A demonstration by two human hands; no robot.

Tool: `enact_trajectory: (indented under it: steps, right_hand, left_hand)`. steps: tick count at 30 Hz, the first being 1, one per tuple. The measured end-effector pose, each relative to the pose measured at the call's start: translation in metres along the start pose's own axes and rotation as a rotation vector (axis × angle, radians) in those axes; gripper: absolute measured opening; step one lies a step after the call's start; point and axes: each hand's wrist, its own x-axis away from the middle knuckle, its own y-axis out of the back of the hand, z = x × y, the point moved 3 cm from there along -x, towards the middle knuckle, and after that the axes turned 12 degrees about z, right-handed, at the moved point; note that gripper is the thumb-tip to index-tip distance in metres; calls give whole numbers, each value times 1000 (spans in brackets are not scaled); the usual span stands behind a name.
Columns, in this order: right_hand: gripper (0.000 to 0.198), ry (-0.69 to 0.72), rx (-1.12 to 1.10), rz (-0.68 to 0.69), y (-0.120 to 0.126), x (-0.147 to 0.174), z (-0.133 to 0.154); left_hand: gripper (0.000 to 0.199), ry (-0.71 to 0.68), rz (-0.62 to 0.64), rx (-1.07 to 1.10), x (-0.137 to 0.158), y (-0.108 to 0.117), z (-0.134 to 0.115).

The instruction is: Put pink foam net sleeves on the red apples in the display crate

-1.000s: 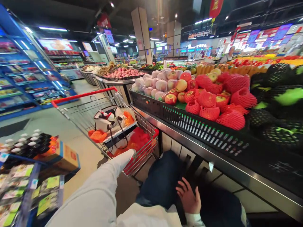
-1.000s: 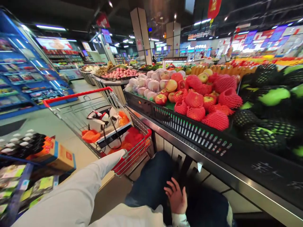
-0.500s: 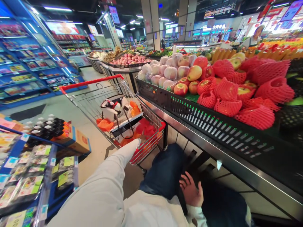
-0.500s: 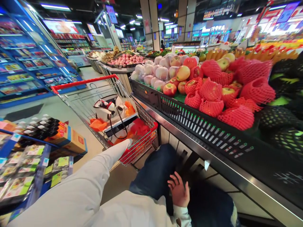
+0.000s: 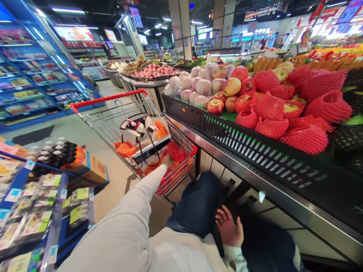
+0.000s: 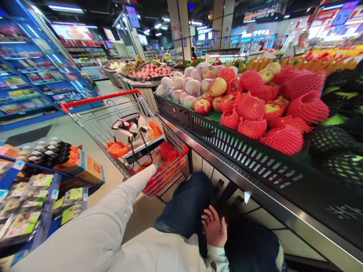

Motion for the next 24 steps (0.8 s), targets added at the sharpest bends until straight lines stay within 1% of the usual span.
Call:
enact_trajectory:
  steps: [2, 3, 4, 6, 7, 8, 9, 10, 11, 12, 13, 14, 15, 16, 17, 18, 20, 22, 24]
  right_hand:
    - [66, 1, 5, 7, 1, 0, 0]
    - [66, 1, 8, 13, 1, 0, 0]
    - [67, -2, 13, 21, 2, -1, 1]
    - [66, -7, 23, 30, 5, -1, 2]
    - [66, -9, 26, 33, 7, 0, 2]
    - [66, -10, 29, 36, 8, 0, 1]
    - [66, -14, 34, 41, 8, 0, 0]
    - [65, -10, 43, 46, 8, -1, -2]
    - [64, 1, 57, 48, 6, -1, -6]
    - [63, 18, 75, 46, 5, -2, -10]
    - [63, 63, 92, 25, 4, -3, -13]
    - [63, 111, 102, -10, 3, -4, -17]
    - [67, 159, 99, -47, 4, -5, -20]
    - [71, 194, 92, -84, 6, -6, -23]
    - [74, 210, 92, -116, 10, -7, -25]
    - [74, 210, 101, -143, 14, -8, -25]
    - [67, 187, 143, -207, 27, -10, -23]
    - [57, 183, 181, -279, 39, -11, -18]
    - [51, 187, 207, -309, 44, -13, -17]
  left_hand:
    - [25, 54, -48, -10, -14, 5, 5]
    - [21, 59, -85, -12, -19, 11, 5]
    - [17, 46, -128, -12, -22, 18, 1]
    - [13, -12, -213, -13, -20, 29, -14]
    - [13, -62, -254, -8, -13, 31, -26]
    - [14, -124, -284, 4, -2, 28, -40]
    - [15, -199, -298, 16, 13, 19, -54]
    - [14, -332, -305, 66, 32, 4, -70]
    - [15, -449, -237, 103, 53, -16, -84]
    - [17, -550, -79, 96, 74, -43, -98]
    - [20, -642, 152, 32, 96, -74, -109]
    - [25, -753, 428, -73, 120, -105, -119]
    - [31, -839, 649, -183, 141, -133, -125]
    - [34, -856, 795, -289, 158, -155, -128]
    - [34, -854, 882, -371, 169, -171, -131]
    - [33, -849, 918, -419, 177, -181, -133]
    - [28, -821, 898, -435, 180, -188, -137]
    - [20, -793, 843, -398, 176, -183, -140]
    - [14, -733, 794, -377, 168, -176, -141]
